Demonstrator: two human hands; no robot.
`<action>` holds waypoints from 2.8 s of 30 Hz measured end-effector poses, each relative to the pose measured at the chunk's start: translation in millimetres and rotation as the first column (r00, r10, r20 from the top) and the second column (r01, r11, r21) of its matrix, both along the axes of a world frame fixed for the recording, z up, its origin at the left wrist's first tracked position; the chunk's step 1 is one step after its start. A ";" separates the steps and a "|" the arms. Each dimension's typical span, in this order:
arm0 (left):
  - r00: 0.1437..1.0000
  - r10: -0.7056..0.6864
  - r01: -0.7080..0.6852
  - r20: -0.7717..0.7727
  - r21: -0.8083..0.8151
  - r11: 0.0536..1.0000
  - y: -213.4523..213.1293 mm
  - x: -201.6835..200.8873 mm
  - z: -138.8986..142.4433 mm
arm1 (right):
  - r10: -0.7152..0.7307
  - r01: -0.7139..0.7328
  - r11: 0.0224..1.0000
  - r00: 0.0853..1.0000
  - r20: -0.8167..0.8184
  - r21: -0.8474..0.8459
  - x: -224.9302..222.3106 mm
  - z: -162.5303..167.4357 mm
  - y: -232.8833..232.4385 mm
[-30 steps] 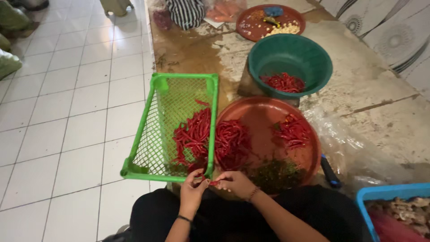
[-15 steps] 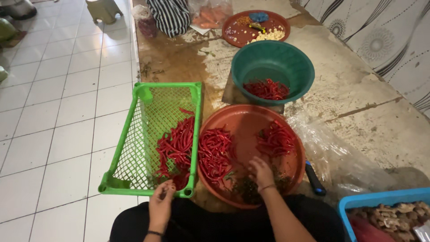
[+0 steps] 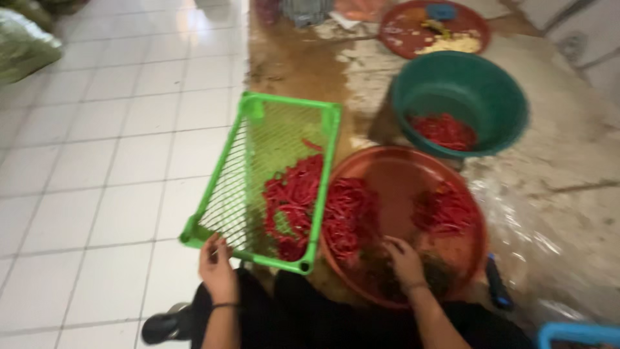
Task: The person sits on the floor and repeatedly picks red chilies from a large orange basin, removes the stems, and places the chilies into a green plastic basket. The process continues throughout the clip with a second person visible in the background.
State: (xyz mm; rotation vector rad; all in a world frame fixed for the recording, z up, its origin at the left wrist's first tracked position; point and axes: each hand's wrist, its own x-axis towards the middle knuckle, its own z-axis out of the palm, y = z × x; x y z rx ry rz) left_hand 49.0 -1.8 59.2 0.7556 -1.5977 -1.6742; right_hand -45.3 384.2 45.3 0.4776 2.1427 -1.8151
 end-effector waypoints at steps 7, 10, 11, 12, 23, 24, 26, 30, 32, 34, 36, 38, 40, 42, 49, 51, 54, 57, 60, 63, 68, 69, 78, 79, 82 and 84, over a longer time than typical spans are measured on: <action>0.968 0.104 -0.086 -0.228 0.090 0.992 -12.0 -25.8 -21.6 | 0.164 -0.147 0.929 0.986 -0.021 0.338 -6.5 3.1 -15.5; 0.969 0.132 -0.099 -0.210 0.162 0.982 -12.6 -29.0 -32.0 | 0.446 -0.223 0.827 0.819 -0.361 0.515 -25.6 18.4 -45.7; 0.969 0.123 -0.086 -0.216 0.176 0.981 -12.6 -29.7 -34.9 | 0.486 -0.271 0.815 0.800 -0.351 0.511 -30.1 24.3 -58.2; 0.969 0.112 -0.071 -0.221 0.189 0.979 -11.6 -30.1 -37.3 | 0.524 -0.317 0.802 0.781 -0.341 0.506 -33.4 28.0 -75.0; 0.970 0.066 -0.014 -0.233 0.221 0.975 0.0 -32.4 -42.4 | 0.981 -0.363 0.087 0.192 -0.017 0.928 -56.6 -13.4 -263.6; 0.971 0.064 -0.010 -0.231 0.227 0.974 0.4 -31.7 -43.3 | 0.982 -0.341 0.103 0.186 -0.040 0.935 -56.9 -16.5 -267.5; 0.973 0.066 -0.008 -0.221 0.256 0.967 1.1 -33.0 -44.8 | 0.971 -0.341 0.168 0.218 -0.096 0.925 -57.1 -17.0 -268.7; 0.945 0.012 0.104 -0.328 0.332 0.938 4.9 -44.9 -41.2 | 0.894 -0.523 0.380 0.420 -0.157 0.763 -55.1 -7.0 -248.4; 0.990 -0.124 0.128 -0.074 0.065 0.990 5.8 -43.7 -37.4 | 0.832 -0.640 0.507 0.538 -0.135 0.577 -52.4 0.8 -238.2; 0.971 -0.218 0.228 0.102 -0.100 0.968 4.8 -44.4 -35.7 | 0.764 -0.706 0.627 0.640 -0.084 0.328 -45.0 6.9 -224.2; 0.927 -0.328 0.356 0.181 -0.158 0.921 2.8 -42.6 -37.3 | 0.769 -0.720 0.638 0.612 -0.184 0.273 -36.7 9.6 -214.6; 0.916 -0.394 0.399 0.070 -0.074 0.914 5.0 -46.4 -42.2 | 0.762 -0.730 0.646 0.598 -0.248 0.224 -29.8 13.5 -204.5; 0.895 -0.446 0.447 -0.021 0.022 0.894 6.7 -48.8 -48.6 | 0.752 -0.734 0.654 0.602 -0.271 0.182 -19.6 18.6 -198.5; 0.869 -0.486 0.495 -0.094 0.131 0.859 8.1 -48.8 -54.0 | 0.739 -0.706 0.674 0.653 -0.166 0.217 -8.9 25.4 -194.7; 0.842 -0.517 0.536 -0.152 0.135 0.833 12.8 -44.7 -54.0 | 0.627 -0.543 0.771 0.739 -0.245 0.333 1.9 31.2 -166.1; 0.877 -0.443 0.472 -0.187 0.157 0.868 5.7 -47.1 -50.2 | 0.547 -0.411 0.816 0.777 -0.313 0.406 -6.7 26.7 -144.2; 0.926 -0.336 0.368 -0.169 0.215 0.905 1.7 -50.3 -44.3 | 0.395 -0.285 0.899 0.855 -0.337 0.333 -25.6 21.1 -111.3; 0.933 -0.340 0.357 -0.118 0.179 0.917 6.0 -51.2 -41.6 | 0.316 -0.158 0.901 0.878 -0.361 0.405 -27.8 21.4 -90.4; 0.930 -0.360 0.368 -0.079 0.165 0.915 9.1 -51.3 -40.4 | 0.235 -0.089 0.859 0.943 -0.235 0.504 -28.2 26.0 -85.1; 0.920 -0.372 0.388 -0.120 0.160 0.908 9.6 -50.7 -40.7 | 0.128 -0.059 0.846 0.987 -0.093 0.529 -29.9 36.0 -87.1; 0.920 -0.380 0.391 -0.099 0.152 0.908 10.6 -53.8 -42.8 | 0.141 -0.031 0.873 0.972 -0.189 0.487 -38.6 42.4 -92.8; 0.919 -0.384 0.394 -0.088 0.150 0.907 10.8 -54.2 -43.4 | 0.116 -0.023 0.884 0.978 -0.171 0.467 -39.6 41.8 -93.7; 0.913 -0.388 0.405 -0.128 0.164 0.899 14.0 -55.5 -49.3 | 0.138 -0.018 0.852 0.972 -0.191 0.523 -41.5 41.1 -96.8; 0.915 -0.382 0.401 -0.131 0.177 0.899 14.5 -55.6 -49.7 | 0.144 -0.020 0.840 0.972 -0.188 0.542 -41.6 40.1 -96.7; 0.921 -0.368 0.388 -0.129 0.201 0.900 16.1 -56.2 -50.6 | 0.150 -0.020 0.845 0.968 -0.201 0.534 -40.9 34.7 -93.6; 0.926 -0.360 0.377 -0.116 0.200 0.905 16.3 -56.5 -51.0 | 0.129 0.045 0.856 0.946 -0.296 0.515 -42.5 33.4 -90.6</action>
